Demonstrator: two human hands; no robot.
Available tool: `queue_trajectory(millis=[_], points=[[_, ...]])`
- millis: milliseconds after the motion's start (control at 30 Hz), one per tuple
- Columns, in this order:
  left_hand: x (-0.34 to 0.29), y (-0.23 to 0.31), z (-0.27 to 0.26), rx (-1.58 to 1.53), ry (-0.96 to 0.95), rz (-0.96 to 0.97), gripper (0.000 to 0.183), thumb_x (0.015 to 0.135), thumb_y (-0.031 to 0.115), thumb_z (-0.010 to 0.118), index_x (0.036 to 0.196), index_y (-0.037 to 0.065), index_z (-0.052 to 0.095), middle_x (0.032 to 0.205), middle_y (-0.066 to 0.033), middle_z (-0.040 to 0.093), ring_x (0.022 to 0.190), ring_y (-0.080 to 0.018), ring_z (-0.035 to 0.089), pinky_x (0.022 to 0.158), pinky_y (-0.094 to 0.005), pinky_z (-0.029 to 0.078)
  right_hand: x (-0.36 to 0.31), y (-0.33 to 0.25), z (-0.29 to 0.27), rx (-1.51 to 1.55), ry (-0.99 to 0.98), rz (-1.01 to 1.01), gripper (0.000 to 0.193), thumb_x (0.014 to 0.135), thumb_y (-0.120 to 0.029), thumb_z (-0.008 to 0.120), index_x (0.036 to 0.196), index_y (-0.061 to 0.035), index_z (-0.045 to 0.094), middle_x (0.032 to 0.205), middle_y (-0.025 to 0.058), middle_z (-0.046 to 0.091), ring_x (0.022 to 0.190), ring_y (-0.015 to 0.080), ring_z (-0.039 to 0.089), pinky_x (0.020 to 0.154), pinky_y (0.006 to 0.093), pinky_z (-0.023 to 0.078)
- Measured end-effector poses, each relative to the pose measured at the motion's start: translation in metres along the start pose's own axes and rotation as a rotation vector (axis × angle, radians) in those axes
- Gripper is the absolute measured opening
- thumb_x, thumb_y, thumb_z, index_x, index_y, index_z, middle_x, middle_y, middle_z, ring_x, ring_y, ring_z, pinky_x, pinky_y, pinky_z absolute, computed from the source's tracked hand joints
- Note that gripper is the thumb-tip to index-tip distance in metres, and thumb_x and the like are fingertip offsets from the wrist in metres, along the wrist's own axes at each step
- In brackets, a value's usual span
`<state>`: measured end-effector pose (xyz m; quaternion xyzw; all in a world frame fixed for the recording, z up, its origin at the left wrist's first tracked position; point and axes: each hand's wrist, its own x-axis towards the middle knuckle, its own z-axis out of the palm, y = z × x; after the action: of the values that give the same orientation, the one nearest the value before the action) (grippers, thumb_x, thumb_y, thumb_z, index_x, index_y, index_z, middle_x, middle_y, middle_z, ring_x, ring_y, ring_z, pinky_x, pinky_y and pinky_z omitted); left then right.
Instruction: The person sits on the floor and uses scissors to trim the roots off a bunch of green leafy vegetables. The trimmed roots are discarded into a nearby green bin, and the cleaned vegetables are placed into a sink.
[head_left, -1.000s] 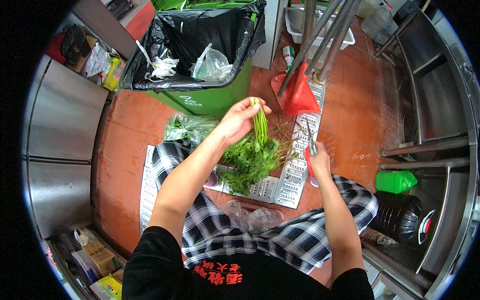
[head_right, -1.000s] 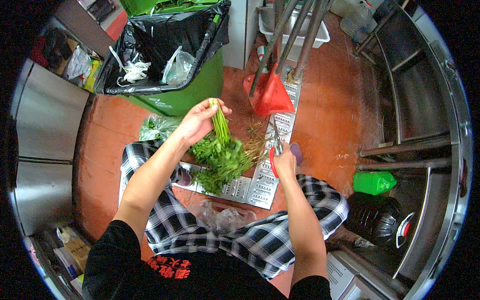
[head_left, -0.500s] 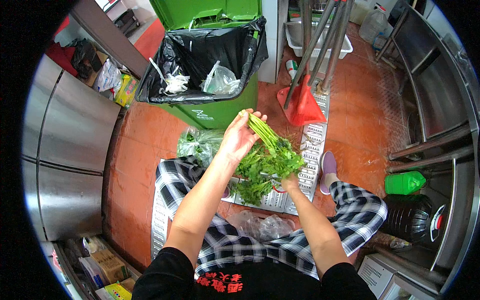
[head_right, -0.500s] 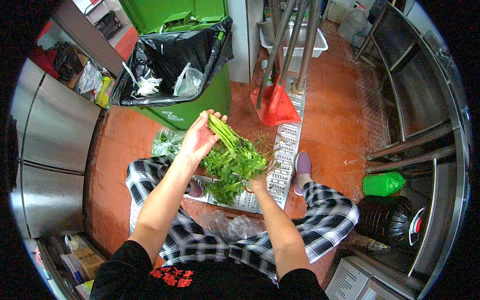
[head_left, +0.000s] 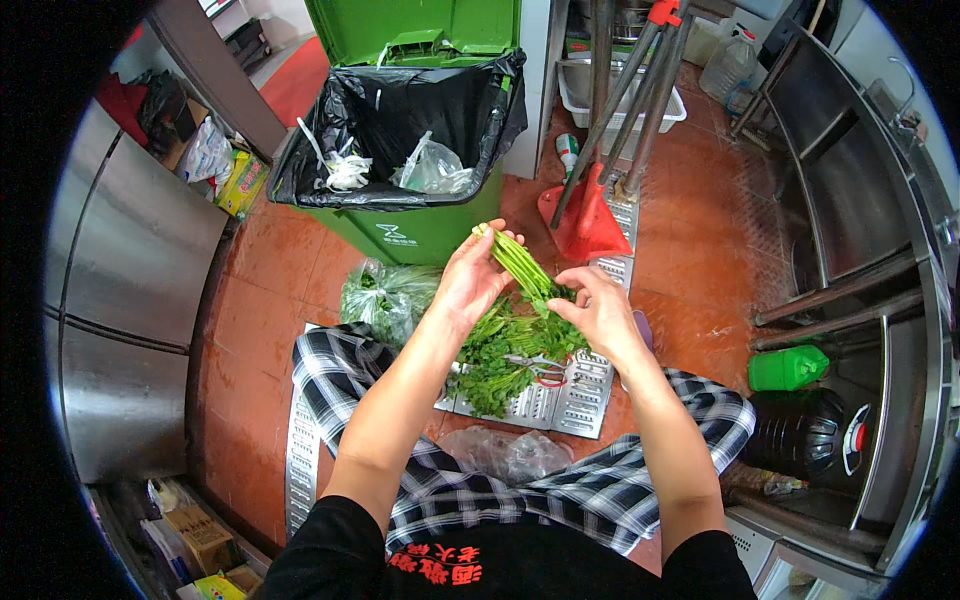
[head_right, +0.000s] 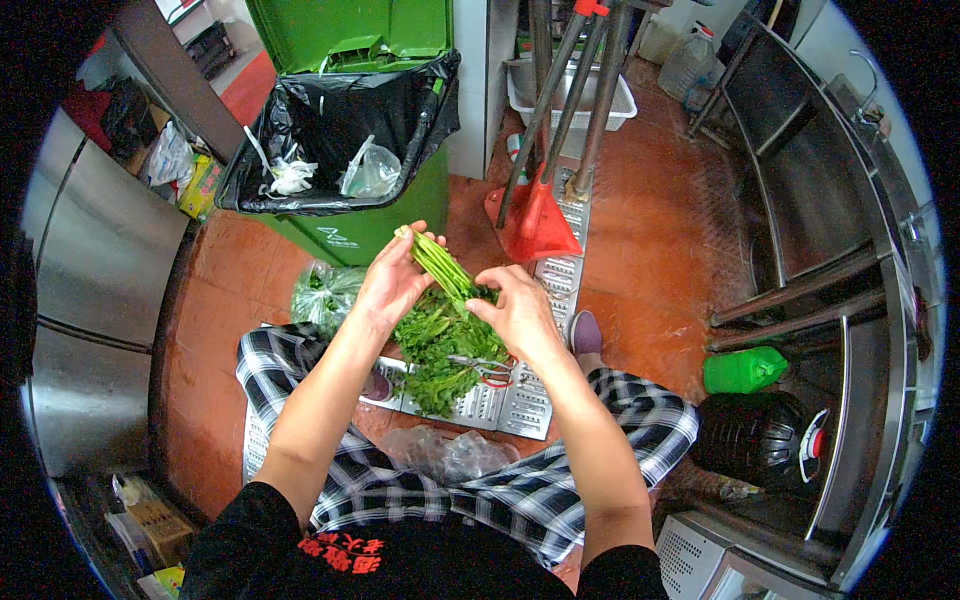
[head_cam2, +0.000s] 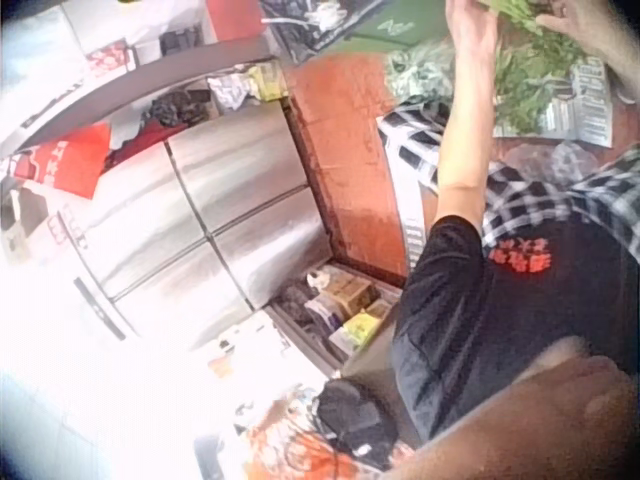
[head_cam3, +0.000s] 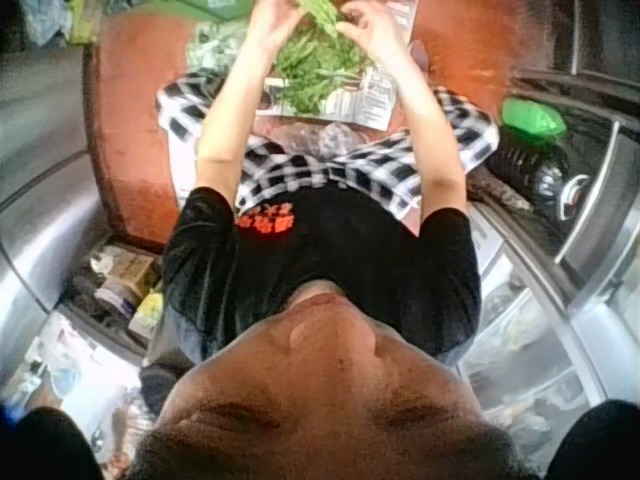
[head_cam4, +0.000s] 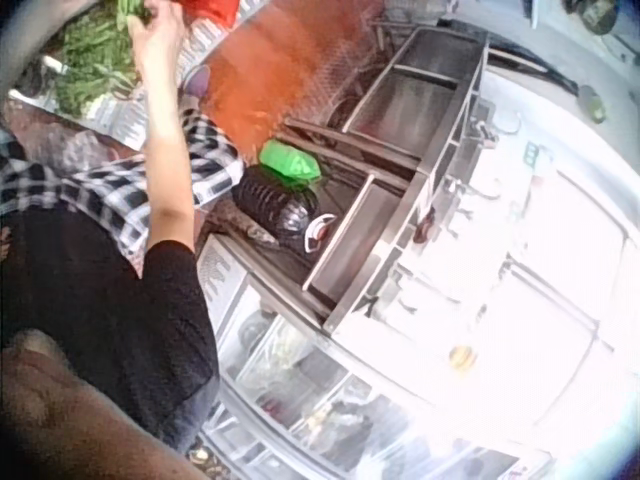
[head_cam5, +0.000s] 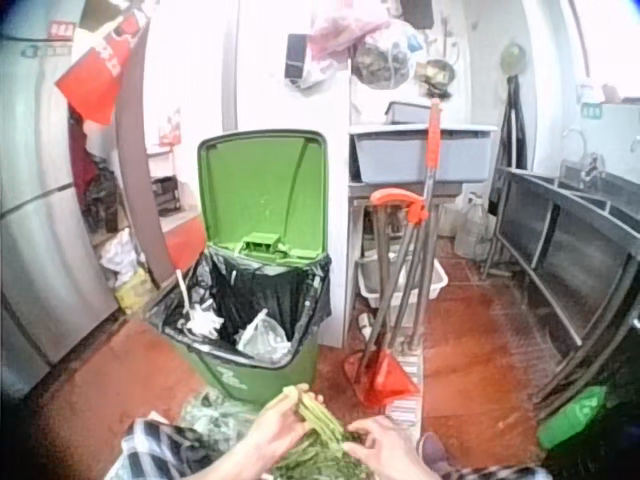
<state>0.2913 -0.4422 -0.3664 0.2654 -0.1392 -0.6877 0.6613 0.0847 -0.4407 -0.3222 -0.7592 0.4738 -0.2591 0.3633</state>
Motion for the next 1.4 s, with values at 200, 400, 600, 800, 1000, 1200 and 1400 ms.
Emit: queue_trajectory(millis=[200,400,600,800,1000,1200,1400], points=[[-0.007,0.007,0.0,0.115,0.017,0.017,0.024,0.094,0.021,0.052,0.113,0.008,0.054,0.1,-0.0047,0.059,0.102,-0.0212,0.056,0.088,-0.0428,0.046,0.005,0.009,-0.003,0.054,0.096,0.02,0.018,0.079,-0.018,0.068,0.09,-0.0033,0.068,0.085,0.0137,0.066,0.078,0.0267,0.064,0.071,0.034,0.049],[-0.006,0.007,-0.004,0.248,0.052,-0.038,0.021,0.092,0.021,0.056,0.11,0.011,0.059,0.092,0.0002,0.059,0.087,-0.0132,0.057,0.08,-0.0399,0.048,0.016,0.012,-0.02,0.44,-0.072,0.186,0.018,0.09,-0.022,0.059,0.09,-0.0041,0.061,0.086,0.0071,0.066,0.061,0.0104,0.058,0.055,0.0226,0.044],[-0.005,0.0,0.001,0.262,0.032,-0.088,0.021,0.091,0.021,0.058,0.109,0.01,0.059,0.087,0.0015,0.058,0.079,-0.0118,0.056,0.074,-0.0353,0.048,0.012,-0.017,-0.036,0.853,-0.169,0.281,0.016,0.097,-0.021,0.047,0.094,-0.0065,0.051,0.085,0.0052,0.062,0.061,0.0084,0.054,0.053,0.0197,0.041],[-0.004,-0.008,0.02,0.34,-0.008,-0.115,0.022,0.091,0.02,0.059,0.108,0.007,0.059,0.084,-0.0013,0.058,0.077,-0.0135,0.057,0.07,-0.0325,0.049,0.02,-0.005,-0.024,0.236,-0.172,0.096,0.02,0.09,-0.024,0.056,0.098,-0.0058,0.058,0.078,0.0098,0.063,0.071,0.0181,0.063,0.06,0.0308,0.049],[0.004,-0.006,0.021,0.341,-0.019,-0.124,0.016,0.089,0.018,0.06,0.101,0.007,0.058,0.088,-0.005,0.061,0.083,-0.0195,0.061,0.071,-0.0346,0.051,0.012,-0.023,-0.024,-0.468,-0.213,-0.12,0.023,0.075,-0.031,0.071,0.083,-0.0092,0.067,0.074,0.0127,0.066,0.074,0.0302,0.065,0.068,0.0409,0.05],[0.007,-0.01,0.01,0.285,0.015,-0.207,0.012,0.091,0.017,0.055,0.1,0.008,0.055,0.1,-0.0112,0.064,0.09,-0.0246,0.061,0.078,-0.0386,0.051,0.011,-0.044,-0.037,-0.454,-0.182,-0.043,0.028,0.076,-0.037,0.069,0.09,-0.0123,0.069,0.077,0.0131,0.067,0.078,0.0308,0.064,0.073,0.0408,0.049],[0.012,-0.02,0.003,0.222,0.031,-0.235,0.01,0.092,0.015,0.053,0.099,0.008,0.054,0.103,-0.0128,0.064,0.094,-0.0271,0.06,0.082,-0.0399,0.05,0.014,-0.014,-0.009,-0.58,-0.283,-0.121,0.016,0.076,-0.027,0.064,0.079,-0.0117,0.069,0.074,0.0122,0.066,0.074,0.0308,0.064,0.068,0.0433,0.05]])
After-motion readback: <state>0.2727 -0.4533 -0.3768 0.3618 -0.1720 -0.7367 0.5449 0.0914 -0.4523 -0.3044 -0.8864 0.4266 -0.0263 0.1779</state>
